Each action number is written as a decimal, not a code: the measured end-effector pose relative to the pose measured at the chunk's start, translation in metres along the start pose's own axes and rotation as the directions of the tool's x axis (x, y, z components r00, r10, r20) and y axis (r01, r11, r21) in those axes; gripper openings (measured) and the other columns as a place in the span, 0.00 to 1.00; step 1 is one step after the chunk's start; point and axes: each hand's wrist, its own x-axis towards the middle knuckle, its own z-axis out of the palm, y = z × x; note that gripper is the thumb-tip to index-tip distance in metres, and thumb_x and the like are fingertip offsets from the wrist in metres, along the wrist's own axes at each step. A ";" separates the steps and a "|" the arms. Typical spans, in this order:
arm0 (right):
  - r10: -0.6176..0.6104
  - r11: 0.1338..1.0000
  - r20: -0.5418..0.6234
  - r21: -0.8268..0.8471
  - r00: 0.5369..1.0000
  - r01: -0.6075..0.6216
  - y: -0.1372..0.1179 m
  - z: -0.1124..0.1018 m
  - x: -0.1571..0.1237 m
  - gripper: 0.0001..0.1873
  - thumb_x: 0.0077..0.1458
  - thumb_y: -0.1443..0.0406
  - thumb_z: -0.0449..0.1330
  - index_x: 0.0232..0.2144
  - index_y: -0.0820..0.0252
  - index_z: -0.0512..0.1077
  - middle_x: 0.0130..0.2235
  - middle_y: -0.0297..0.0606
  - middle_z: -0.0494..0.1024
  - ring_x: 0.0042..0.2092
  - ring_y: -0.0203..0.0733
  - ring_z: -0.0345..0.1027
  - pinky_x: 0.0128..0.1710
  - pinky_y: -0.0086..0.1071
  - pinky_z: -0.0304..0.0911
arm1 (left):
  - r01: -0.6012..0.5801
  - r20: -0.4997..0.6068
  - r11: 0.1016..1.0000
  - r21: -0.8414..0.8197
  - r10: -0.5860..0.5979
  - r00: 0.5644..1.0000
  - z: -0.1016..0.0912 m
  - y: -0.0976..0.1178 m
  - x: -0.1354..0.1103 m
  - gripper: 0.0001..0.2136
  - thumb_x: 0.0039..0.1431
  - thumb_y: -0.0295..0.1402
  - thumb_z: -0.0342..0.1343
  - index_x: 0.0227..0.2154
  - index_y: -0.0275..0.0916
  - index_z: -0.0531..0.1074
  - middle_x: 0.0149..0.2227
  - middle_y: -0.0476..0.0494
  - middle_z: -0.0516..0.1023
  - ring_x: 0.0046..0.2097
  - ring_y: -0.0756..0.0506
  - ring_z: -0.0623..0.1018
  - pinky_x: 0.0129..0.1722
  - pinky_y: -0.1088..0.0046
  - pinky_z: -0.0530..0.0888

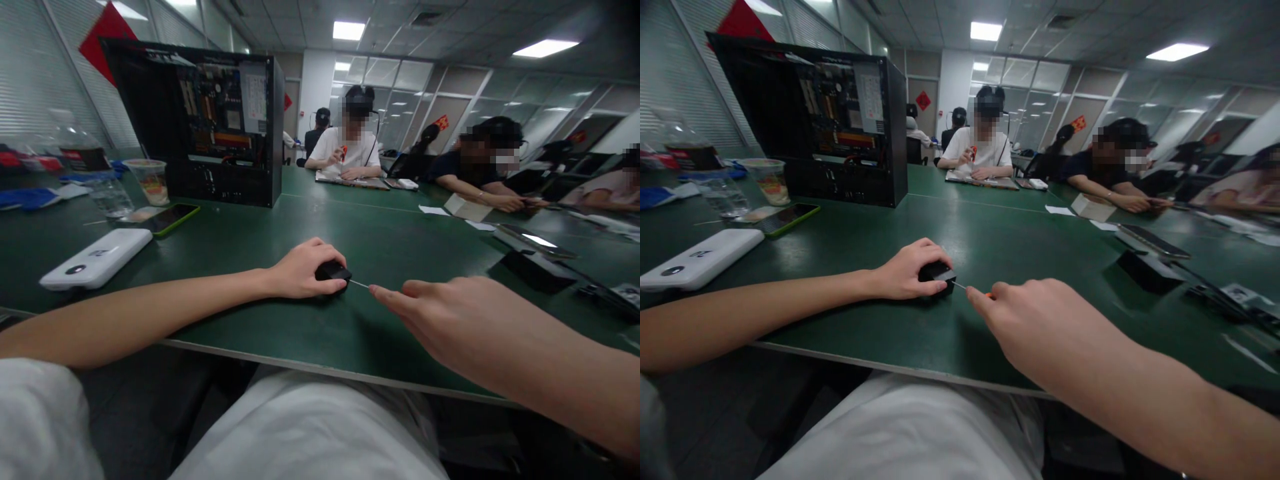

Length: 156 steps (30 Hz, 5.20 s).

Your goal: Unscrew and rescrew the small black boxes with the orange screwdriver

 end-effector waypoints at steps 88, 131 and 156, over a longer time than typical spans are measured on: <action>0.304 0.814 -0.116 0.547 0.945 -0.195 0.016 0.106 0.042 0.19 0.68 0.58 0.49 0.51 0.60 0.74 0.41 0.41 0.83 0.36 0.43 0.77 0.36 0.33 0.62 | 0.031 -0.084 0.965 -0.259 -0.055 0.995 -0.002 0.002 0.003 0.32 0.50 0.44 0.69 0.57 0.39 0.69 0.57 0.36 0.74 0.56 0.37 0.76 0.59 0.59 0.72; 0.014 0.810 -0.184 0.579 0.983 0.097 0.074 0.125 0.023 0.18 0.68 0.59 0.52 0.51 0.61 0.75 0.43 0.42 0.82 0.39 0.38 0.77 0.39 0.29 0.66 | 0.145 -0.050 0.930 -0.339 -0.172 0.984 -0.004 -0.006 0.008 0.17 0.66 0.44 0.55 0.47 0.36 0.76 0.45 0.41 0.82 0.46 0.43 0.80 0.46 0.68 0.74; 0.149 0.755 -0.231 0.655 0.962 0.041 0.006 0.086 0.041 0.32 0.66 0.47 0.52 0.61 0.63 0.64 0.55 0.50 0.74 0.53 0.50 0.70 0.53 0.45 0.67 | 0.250 0.010 0.965 -0.072 -0.250 0.968 -0.006 -0.054 0.007 0.12 0.60 0.39 0.61 0.36 0.34 0.82 0.31 0.44 0.81 0.31 0.48 0.75 0.33 0.75 0.68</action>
